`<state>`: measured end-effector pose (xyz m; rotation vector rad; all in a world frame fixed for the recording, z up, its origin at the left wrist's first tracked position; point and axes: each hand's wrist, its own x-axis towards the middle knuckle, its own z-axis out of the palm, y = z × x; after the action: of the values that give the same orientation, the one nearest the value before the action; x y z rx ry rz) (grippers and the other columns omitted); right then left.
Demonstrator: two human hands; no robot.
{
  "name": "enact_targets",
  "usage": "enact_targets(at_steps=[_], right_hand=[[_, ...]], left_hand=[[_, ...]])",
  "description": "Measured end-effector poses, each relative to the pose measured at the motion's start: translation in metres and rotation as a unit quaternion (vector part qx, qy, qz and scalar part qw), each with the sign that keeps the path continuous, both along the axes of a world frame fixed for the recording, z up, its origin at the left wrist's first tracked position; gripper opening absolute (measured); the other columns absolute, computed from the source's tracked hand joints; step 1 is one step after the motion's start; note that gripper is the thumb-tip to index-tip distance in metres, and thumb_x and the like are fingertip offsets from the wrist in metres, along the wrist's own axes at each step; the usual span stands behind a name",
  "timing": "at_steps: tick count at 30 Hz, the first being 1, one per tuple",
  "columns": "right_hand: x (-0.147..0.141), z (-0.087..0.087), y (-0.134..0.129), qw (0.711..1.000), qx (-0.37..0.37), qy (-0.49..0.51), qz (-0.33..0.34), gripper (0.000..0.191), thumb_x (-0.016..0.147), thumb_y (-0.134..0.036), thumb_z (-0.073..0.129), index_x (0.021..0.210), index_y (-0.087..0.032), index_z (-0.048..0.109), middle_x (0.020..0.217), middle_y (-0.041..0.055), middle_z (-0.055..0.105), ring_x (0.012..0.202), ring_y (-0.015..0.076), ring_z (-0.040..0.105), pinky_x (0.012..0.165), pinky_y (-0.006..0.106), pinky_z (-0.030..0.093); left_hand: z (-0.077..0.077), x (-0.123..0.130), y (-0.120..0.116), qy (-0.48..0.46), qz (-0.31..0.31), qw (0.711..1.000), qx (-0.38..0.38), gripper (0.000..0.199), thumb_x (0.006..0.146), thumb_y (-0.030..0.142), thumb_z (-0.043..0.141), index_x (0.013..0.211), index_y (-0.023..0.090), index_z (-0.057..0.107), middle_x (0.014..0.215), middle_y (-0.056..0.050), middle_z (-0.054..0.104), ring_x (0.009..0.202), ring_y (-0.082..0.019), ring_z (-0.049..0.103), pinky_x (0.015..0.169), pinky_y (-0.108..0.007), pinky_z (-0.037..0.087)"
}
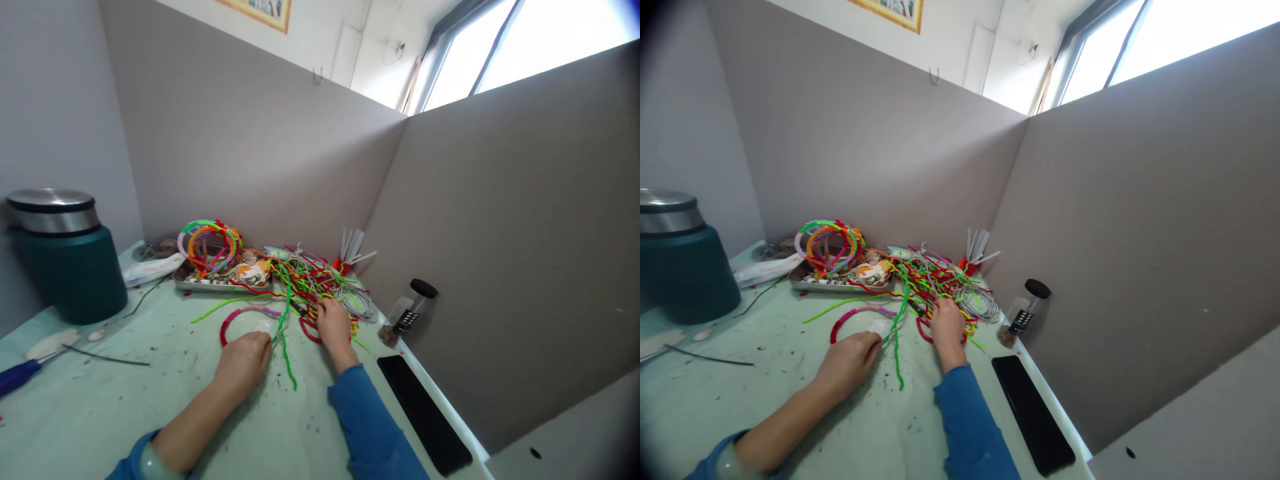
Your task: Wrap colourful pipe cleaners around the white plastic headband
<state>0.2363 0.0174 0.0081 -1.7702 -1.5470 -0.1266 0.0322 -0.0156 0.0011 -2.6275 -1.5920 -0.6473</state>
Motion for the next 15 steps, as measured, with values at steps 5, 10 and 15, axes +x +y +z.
enact_targets(at_steps=[5, 10, 15], right_hand=[[0.034, -0.003, 0.012, 0.955, -0.187, -0.219, -0.064, 0.023, 0.081, -0.020, 0.045, 0.082, -0.019, 0.068, 0.089, 0.0097, 0.063, 0.082, 0.0204, 0.058, 0.062, 0.027, 0.037], [0.036, 0.002, 0.022, 0.936, -0.226, -0.267, -0.036, 0.021, 0.077, -0.013, 0.048, 0.081, -0.013, 0.068, 0.085, 0.0145, 0.065, 0.080, 0.0238, 0.061, 0.063, 0.029, 0.038], [0.034, 0.013, 0.028, 0.916, -0.261, -0.303, -0.016, 0.023, 0.076, -0.008, 0.046, 0.080, -0.011, 0.069, 0.084, 0.0169, 0.067, 0.084, 0.0253, 0.061, 0.069, 0.030, 0.039]], left_hand=[[-0.002, 0.006, -0.005, 0.069, -0.018, 0.997, 0.014, 0.026, 0.086, 0.023, 0.036, 0.076, 0.018, 0.059, 0.076, -0.007, 0.062, 0.072, -0.020, 0.058, 0.060, -0.028, 0.038], [-0.005, 0.004, -0.004, 0.056, -0.024, 0.998, 0.004, 0.028, 0.086, 0.022, 0.034, 0.076, 0.019, 0.060, 0.075, -0.007, 0.060, 0.071, -0.019, 0.057, 0.061, -0.029, 0.039], [-0.004, 0.004, -0.006, 0.056, -0.018, 0.998, -0.011, 0.026, 0.085, 0.021, 0.037, 0.077, 0.018, 0.061, 0.077, -0.008, 0.059, 0.072, -0.020, 0.056, 0.062, -0.032, 0.039]])
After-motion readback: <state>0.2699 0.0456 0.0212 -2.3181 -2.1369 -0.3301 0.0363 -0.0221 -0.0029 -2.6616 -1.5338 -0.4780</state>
